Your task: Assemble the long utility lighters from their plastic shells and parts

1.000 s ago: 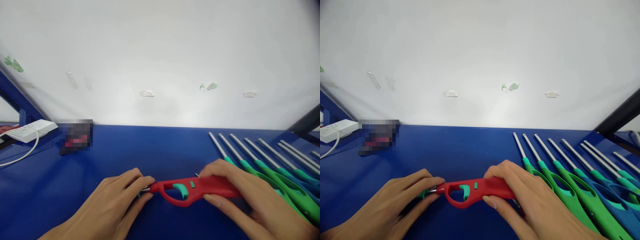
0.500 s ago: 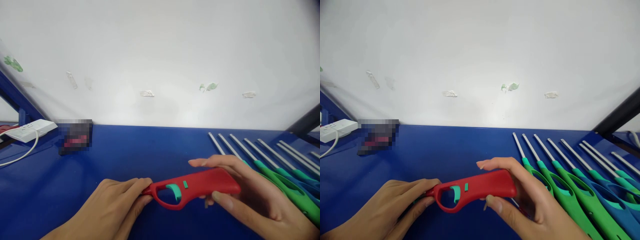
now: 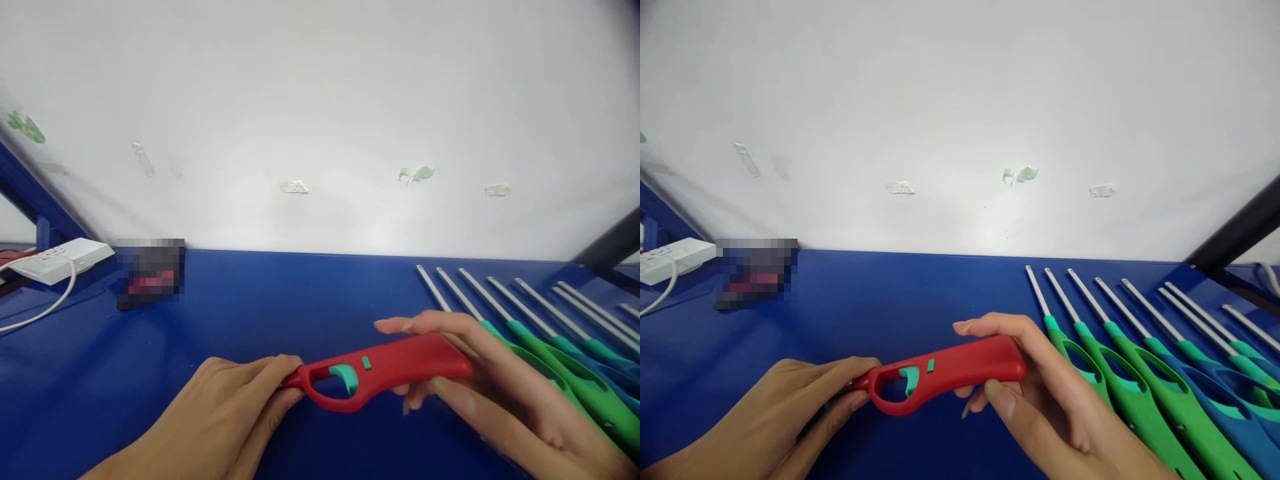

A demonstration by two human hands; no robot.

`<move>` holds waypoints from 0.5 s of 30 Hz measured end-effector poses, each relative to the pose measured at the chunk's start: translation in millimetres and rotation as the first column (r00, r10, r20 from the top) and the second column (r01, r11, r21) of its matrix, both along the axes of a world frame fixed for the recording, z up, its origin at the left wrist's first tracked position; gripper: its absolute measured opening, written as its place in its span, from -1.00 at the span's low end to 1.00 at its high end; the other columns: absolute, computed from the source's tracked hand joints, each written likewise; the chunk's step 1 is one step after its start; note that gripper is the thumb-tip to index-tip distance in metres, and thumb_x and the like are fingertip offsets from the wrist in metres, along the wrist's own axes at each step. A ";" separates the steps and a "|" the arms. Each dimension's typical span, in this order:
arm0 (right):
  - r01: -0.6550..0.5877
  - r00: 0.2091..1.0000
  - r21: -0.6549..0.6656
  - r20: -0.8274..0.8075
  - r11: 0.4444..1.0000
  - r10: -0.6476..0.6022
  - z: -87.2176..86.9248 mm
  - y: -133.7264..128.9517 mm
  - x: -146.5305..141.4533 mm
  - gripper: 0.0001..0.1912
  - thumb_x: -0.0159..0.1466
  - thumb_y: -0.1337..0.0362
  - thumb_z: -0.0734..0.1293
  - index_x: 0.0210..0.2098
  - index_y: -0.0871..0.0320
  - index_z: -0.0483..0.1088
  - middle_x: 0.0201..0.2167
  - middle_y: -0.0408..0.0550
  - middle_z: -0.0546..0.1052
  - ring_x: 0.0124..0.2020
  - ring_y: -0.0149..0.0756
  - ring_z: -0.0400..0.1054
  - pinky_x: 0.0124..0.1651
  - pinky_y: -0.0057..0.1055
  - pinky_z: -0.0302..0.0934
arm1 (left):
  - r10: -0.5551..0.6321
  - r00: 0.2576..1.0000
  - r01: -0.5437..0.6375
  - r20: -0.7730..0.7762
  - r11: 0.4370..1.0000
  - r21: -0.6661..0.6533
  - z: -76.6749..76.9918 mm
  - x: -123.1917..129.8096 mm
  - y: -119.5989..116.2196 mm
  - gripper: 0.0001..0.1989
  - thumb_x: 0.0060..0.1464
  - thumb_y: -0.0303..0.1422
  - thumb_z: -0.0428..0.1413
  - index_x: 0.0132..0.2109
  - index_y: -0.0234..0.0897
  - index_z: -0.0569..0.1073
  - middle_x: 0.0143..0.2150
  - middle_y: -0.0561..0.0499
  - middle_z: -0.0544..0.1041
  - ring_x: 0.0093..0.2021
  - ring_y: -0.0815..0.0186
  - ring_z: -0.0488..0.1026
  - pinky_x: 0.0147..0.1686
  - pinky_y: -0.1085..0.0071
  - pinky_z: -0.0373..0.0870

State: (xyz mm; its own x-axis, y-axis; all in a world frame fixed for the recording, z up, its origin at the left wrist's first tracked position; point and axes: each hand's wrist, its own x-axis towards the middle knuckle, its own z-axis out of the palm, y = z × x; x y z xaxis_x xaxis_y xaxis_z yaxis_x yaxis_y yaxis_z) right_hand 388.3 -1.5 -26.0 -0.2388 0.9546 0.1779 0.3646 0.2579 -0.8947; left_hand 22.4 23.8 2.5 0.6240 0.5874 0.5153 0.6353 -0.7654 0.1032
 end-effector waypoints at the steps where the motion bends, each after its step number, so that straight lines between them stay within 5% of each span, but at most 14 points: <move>1: 0.000 1.000 0.010 0.001 1.000 0.000 0.4 0.3 0.3 -0.47 0.76 -0.22 0.35 0.60 -0.30 0.53 0.55 0.09 0.66 0.03 0.01 0.84 0.16 -0.08 0.81 | 0.003 1.000 -0.003 0.004 1.000 0.000 0.0 -0.2 0.0 -0.44 0.93 -0.20 -0.27 0.05 -0.05 0.59 -0.10 0.13 0.91 -0.39 0.32 0.82 -0.39 0.47 0.64; 7: 0.046 0.995 0.139 0.078 0.989 -0.057 9.8 2.2 2.1 -0.54 0.77 -0.07 0.32 0.55 -0.27 0.60 0.53 0.06 0.70 0.22 0.17 0.84 0.23 -0.05 0.80 | -0.003 1.000 0.003 0.017 1.000 -0.019 -0.2 2.1 2.9 -0.39 0.94 -0.18 -0.28 0.02 -0.05 0.62 -0.12 0.14 0.91 -0.43 0.32 0.79 -0.41 0.45 0.63; 15: -0.018 0.990 0.211 0.143 0.977 -0.013 15.6 9.9 -2.8 -0.58 0.77 -0.06 0.28 0.45 -0.29 0.66 0.42 0.03 0.78 0.11 0.11 0.88 -0.02 -0.18 0.83 | -0.005 0.999 0.007 0.032 0.998 -0.058 3.9 3.6 1.6 -0.32 0.95 -0.13 -0.29 0.00 -0.06 0.67 -0.14 0.15 0.91 -0.43 0.30 0.81 -0.42 0.41 0.66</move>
